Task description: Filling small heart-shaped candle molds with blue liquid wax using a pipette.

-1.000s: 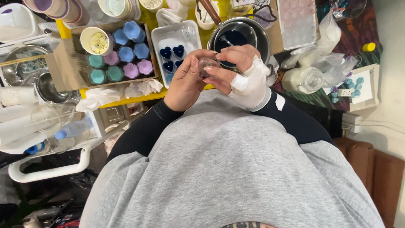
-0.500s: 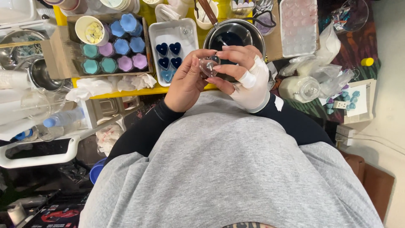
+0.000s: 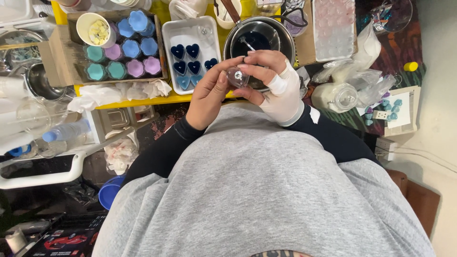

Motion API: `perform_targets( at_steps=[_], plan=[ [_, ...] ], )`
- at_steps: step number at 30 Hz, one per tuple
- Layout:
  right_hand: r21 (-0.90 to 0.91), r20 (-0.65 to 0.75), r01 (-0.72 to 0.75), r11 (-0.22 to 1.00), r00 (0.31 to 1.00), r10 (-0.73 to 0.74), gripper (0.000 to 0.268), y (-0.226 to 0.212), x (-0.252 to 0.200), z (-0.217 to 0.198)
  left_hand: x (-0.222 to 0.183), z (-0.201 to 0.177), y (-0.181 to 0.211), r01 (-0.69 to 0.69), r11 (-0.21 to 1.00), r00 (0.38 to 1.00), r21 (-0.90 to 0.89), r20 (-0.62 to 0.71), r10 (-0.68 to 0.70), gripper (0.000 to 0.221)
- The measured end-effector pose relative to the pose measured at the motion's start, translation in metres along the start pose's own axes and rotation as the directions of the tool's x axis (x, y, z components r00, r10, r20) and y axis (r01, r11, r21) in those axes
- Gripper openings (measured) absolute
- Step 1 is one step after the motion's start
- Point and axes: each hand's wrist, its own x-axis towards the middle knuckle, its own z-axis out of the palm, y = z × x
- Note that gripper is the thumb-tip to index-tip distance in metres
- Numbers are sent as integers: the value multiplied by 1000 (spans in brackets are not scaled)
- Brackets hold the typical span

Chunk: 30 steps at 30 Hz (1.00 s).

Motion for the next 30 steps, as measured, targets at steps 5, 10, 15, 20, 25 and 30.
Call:
perform_targets(
  at_steps=[5, 10, 15, 20, 25, 30],
  plan=[
    [-39, -8, 35, 999, 999, -35, 54, -3, 6, 7, 4, -13, 5, 34, 998, 999, -54, 28, -32, 43],
    [-8, -123, -79, 997, 989, 77, 58, -10, 5, 17, 6, -20, 27, 38, 980, 999, 194, 24, -44, 41],
    [-14, -163, -141, 990, 977, 137, 65, -21, 10, 22, 14, -17, 57, -363, 584, 931, 726, 268, 247, 78],
    [-47, -168, -135, 990, 978, 126, 65, -21, 5, 27, 12, -31, 49, -321, 623, 946, 714, 268, 181, 74],
    [-66, -141, -134, 989, 982, 123, 62, -18, -5, 24, 11, -40, 45, -196, 761, 957, 618, 290, 11, 77],
    [-230, -41, -55, 972, 998, 47, 58, -24, -12, 21, 7, -46, 34, -14, 940, 920, 341, 372, -121, 89]
  ],
)
